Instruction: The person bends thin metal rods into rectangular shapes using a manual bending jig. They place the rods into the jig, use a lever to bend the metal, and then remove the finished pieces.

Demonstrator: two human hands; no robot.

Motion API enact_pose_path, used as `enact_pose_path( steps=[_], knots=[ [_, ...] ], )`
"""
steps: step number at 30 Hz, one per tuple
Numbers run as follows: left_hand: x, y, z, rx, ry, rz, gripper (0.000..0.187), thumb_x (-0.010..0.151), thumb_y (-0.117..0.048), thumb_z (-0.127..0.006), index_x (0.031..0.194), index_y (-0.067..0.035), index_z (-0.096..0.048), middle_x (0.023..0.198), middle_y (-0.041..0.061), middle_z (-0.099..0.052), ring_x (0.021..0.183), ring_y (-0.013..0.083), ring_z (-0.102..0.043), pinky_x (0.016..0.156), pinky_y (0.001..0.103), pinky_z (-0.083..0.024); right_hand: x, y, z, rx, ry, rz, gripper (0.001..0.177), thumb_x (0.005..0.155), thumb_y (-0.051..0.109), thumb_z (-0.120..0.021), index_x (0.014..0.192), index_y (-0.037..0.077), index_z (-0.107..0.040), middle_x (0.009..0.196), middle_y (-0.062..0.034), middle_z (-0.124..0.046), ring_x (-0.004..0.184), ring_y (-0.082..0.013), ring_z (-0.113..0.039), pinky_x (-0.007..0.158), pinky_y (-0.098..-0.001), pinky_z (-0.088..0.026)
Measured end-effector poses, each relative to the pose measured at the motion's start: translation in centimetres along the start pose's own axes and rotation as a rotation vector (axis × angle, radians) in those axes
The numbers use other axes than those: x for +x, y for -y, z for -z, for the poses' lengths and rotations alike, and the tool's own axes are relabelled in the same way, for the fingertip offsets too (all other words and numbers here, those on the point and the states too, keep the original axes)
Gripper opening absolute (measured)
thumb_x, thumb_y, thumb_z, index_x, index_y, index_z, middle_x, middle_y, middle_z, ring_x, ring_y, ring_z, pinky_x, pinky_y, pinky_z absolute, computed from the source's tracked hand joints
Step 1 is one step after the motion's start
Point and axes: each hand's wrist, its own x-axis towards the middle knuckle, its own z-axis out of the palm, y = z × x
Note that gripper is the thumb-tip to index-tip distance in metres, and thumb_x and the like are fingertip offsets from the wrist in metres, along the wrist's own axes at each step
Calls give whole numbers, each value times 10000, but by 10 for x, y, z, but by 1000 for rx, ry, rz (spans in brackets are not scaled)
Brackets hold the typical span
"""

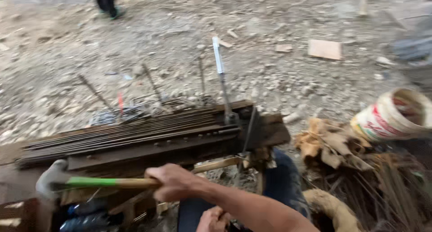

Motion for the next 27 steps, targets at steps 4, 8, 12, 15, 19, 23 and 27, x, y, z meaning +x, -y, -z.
enact_pose_path(
  steps=[4,8,12,15,19,23,27],
  knots=[
    [100,38,-16,203,-107,-99,360,897,-439,-557,1211,-371,-718,1214,-64,-715,1191,154,-632,940,309,-469,-106,-57,-3,265,-284,161,199,951,208,-616,846,169,-452,780,0,-424,682,-177,-405,682,-340,-311],
    [86,10,-17,248,-112,-70,251,926,-461,-526,1101,-343,-662,1104,-39,-700,1043,185,-645,868,316,-449,-188,-109,-12,510,-496,-127,183,1000,251,-657,915,154,-528,762,6,-297,684,-149,-298,693,-372,-272],
    [64,-17,-13,98,-126,18,394,945,-435,-508,1254,-257,-676,810,-42,-762,732,75,-729,787,217,-526,-247,-126,-18,817,-589,-423,215,1014,361,-598,1062,154,-568,701,-7,-325,547,-144,-261,562,-356,-333],
    [74,-16,-15,148,-209,-20,341,921,-458,-514,1139,-254,-680,817,-23,-735,816,117,-695,816,241,-488,-271,-163,-42,995,-655,-408,255,1018,354,-586,1164,145,-573,653,-9,-291,478,-141,-216,477,-371,-298],
    [89,-25,-8,73,-178,38,443,977,-463,-511,1331,-239,-657,892,10,-717,743,137,-625,715,284,-446,-286,-211,-68,1069,-754,-266,263,1007,355,-595,1175,154,-573,633,22,-317,424,-115,-226,401,-368,-272],
    [88,-49,-13,255,-260,-62,326,987,-445,-479,1113,-263,-719,868,-28,-719,738,109,-611,688,263,-448,-304,-167,-44,1028,-782,-429,285,1026,412,-576,1042,132,-522,636,11,-317,439,-99,-217,383,-284,-247],
    [76,-77,-17,253,-283,-143,341,1028,-399,-432,946,-155,-656,784,-4,-667,676,126,-552,654,274,-442,-313,-195,-43,1007,-847,-412,384,960,470,-611,984,100,-514,634,10,-394,412,-86,-284,320,-240,-300]
  ],
)
